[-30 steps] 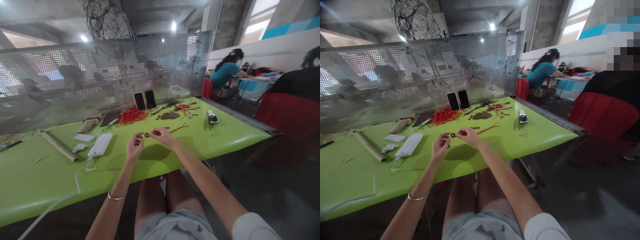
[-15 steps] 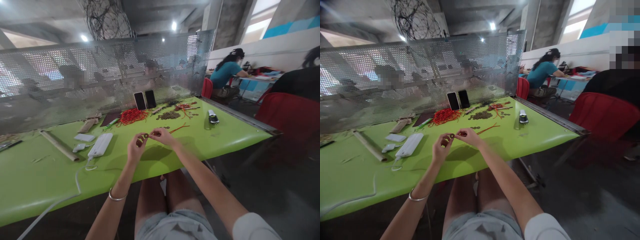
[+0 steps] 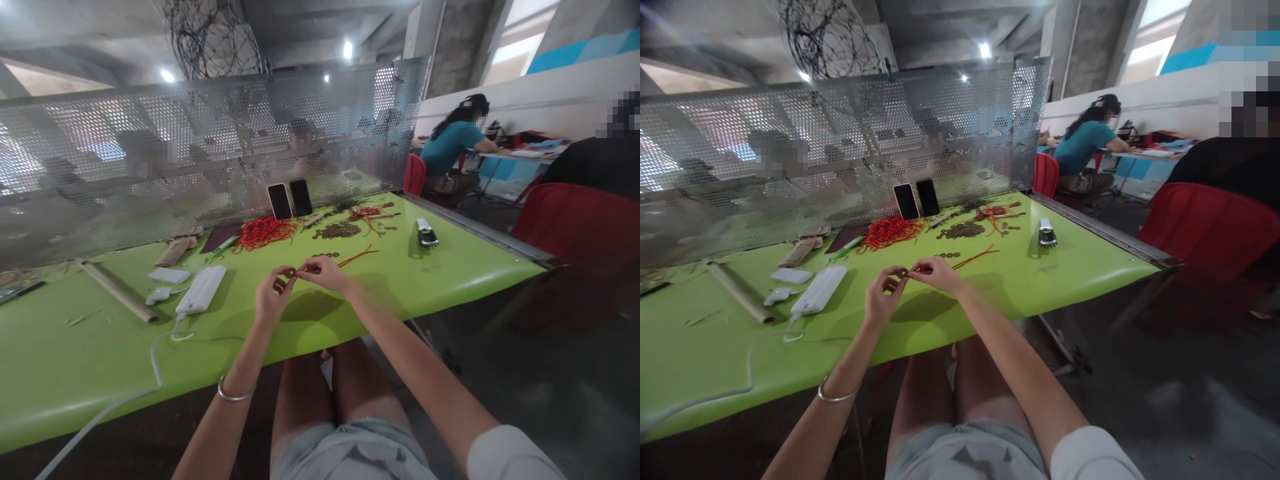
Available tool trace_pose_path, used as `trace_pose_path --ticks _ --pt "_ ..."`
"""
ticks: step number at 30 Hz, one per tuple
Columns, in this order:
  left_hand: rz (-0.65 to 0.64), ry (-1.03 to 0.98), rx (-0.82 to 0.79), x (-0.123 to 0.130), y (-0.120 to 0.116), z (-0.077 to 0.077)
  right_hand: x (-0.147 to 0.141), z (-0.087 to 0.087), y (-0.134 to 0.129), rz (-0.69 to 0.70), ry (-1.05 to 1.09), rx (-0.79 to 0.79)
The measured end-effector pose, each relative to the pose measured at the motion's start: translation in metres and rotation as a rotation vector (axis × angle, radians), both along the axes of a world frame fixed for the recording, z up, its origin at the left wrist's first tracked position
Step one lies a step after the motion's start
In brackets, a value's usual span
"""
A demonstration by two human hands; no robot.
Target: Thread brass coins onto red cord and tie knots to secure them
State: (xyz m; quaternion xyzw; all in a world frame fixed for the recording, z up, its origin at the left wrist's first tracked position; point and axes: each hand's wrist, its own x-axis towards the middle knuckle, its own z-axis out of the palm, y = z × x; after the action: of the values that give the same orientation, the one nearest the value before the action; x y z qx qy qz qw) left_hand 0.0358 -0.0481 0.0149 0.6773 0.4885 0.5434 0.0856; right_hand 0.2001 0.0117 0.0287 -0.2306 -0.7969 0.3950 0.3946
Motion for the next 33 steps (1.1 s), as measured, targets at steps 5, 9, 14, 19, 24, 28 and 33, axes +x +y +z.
trace_pose_path --ticks 5,9,14,19,24,28,33 --pt "-0.044 0.022 -0.014 -0.0009 0.0009 0.0009 0.0003 0.0005 0.0004 0.006 0.012 -0.021" --pt "-0.068 0.029 -0.031 -0.0009 0.0007 0.0018 0.0007 0.0007 0.0006 -0.004 0.031 -0.039" --pt "-0.074 0.024 -0.035 -0.0009 0.0013 -0.0001 0.0017 0.0023 -0.0016 -0.011 0.044 -0.051" --pt "-0.008 -0.002 -0.014 0.0006 0.0012 -0.0035 0.0021 0.0021 -0.0019 -0.009 0.055 -0.058" --pt "0.012 -0.038 0.007 0.0016 0.0003 -0.0042 0.0013 -0.0001 -0.0007 -0.010 0.050 -0.060" --pt "-0.008 -0.048 0.000 0.0025 -0.0010 -0.0012 0.0011 0.0002 -0.0015 -0.009 0.041 -0.053" --pt "-0.048 -0.070 -0.028 0.0030 -0.0020 0.0018 0.0008 0.0005 -0.0021 0.000 0.029 -0.047"
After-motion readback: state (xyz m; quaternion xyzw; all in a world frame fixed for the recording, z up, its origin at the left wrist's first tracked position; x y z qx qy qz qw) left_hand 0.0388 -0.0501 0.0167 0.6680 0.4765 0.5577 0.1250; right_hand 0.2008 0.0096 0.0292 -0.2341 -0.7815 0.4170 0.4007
